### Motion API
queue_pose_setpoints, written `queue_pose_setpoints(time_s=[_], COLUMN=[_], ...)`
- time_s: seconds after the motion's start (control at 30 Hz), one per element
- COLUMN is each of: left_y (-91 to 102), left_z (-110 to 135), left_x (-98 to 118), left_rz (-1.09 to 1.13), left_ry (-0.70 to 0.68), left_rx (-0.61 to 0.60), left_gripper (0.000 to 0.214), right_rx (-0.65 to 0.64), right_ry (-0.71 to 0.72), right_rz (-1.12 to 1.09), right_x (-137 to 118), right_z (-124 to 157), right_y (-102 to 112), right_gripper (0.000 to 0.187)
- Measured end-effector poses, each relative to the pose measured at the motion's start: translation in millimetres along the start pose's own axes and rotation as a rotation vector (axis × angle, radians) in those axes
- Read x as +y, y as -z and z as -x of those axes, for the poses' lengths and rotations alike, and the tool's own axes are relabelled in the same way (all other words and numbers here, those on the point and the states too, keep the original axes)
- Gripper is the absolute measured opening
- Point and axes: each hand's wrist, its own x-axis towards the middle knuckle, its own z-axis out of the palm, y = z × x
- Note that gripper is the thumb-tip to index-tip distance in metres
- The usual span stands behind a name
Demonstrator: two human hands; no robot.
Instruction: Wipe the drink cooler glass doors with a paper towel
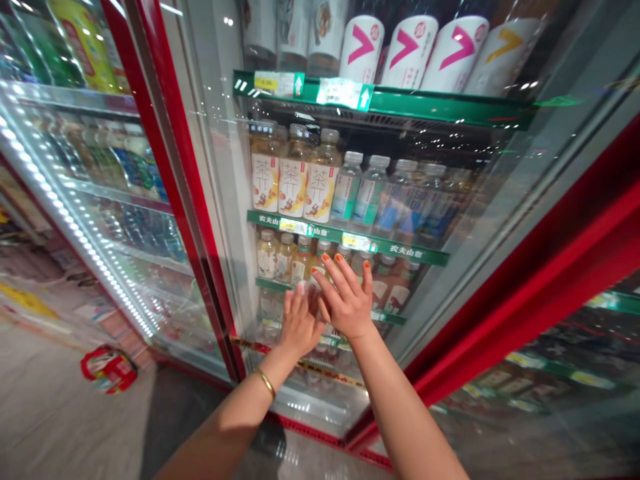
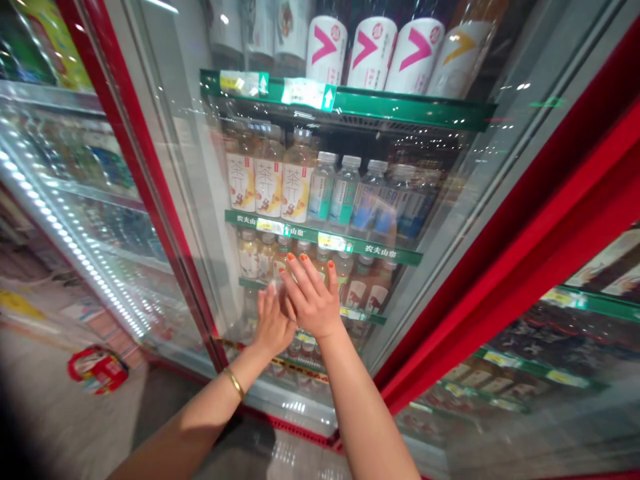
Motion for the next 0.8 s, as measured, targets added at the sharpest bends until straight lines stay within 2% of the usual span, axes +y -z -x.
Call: queue_pose_setpoints(time_s=[0.07,0.13,0.17,0.23,0.3,0.37,0.4,0.5,0.57,0.6,0.67,0.73,0.8], left_y=[-2.2,6.8,13.8,27.0,31.2,23.8,17.4,4.2,9.1,15.7,33.6,51.6,63.2], left_z=[28.5,38.2,33.3,8.4,-21.3,-35.1,-32.6,0.6,18.8,19.7,0.2,-40.7,-83.5], left_x=[8.8,-5.0,-18.1,-45.0,-58.1,-50.4,-41.0,-14.8,-14.5,-20.6,-39.6,-54.7,-53.8], left_rz=[0.009,-0.018,-0.039,-0.079,-0.096,-0.090,-0.081,-0.050,-0.050,-0.056,-0.068,-0.066,-0.048], left_ry=[-0.035,0.024,0.075,0.169,0.188,0.103,0.034,-0.160,-0.181,-0.150,-0.046,0.046,0.075], left_rx=[-0.031,0.025,0.077,0.183,0.229,0.187,0.144,0.030,0.032,0.060,0.146,0.219,0.247], left_gripper=[0.063,0.066,0.071,0.077,0.077,0.077,0.077,0.069,0.068,0.072,0.080,0.082,0.081], right_rx=[0.000,0.004,0.004,0.002,0.005,0.012,0.018,0.010,-0.007,-0.012,-0.007,0.003,0.018], right_ry=[0.006,0.005,0.009,0.022,0.022,-0.002,-0.012,-0.018,-0.024,-0.030,-0.039,-0.043,-0.053], right_rz=[0.007,-0.022,-0.037,-0.035,-0.001,0.018,0.025,0.057,0.068,0.065,0.054,0.061,0.073], right_x=[1.0,1.4,1.2,0.3,-1.0,-1.9,-2.1,-2.1,-2.2,-2.5,-3.6,-5.0,-6.0], right_z=[0.9,1.1,1.0,0.5,0.2,0.8,1.5,4.7,6.6,7.1,7.2,6.2,5.2], right_y=[0.1,0.7,0.9,0.9,0.1,-1.4,-2.2,-4.1,-4.8,-5.0,-5.4,-6.2,-7.1], right_gripper=[0.043,0.044,0.044,0.042,0.041,0.041,0.042,0.043,0.044,0.046,0.049,0.052,0.056])
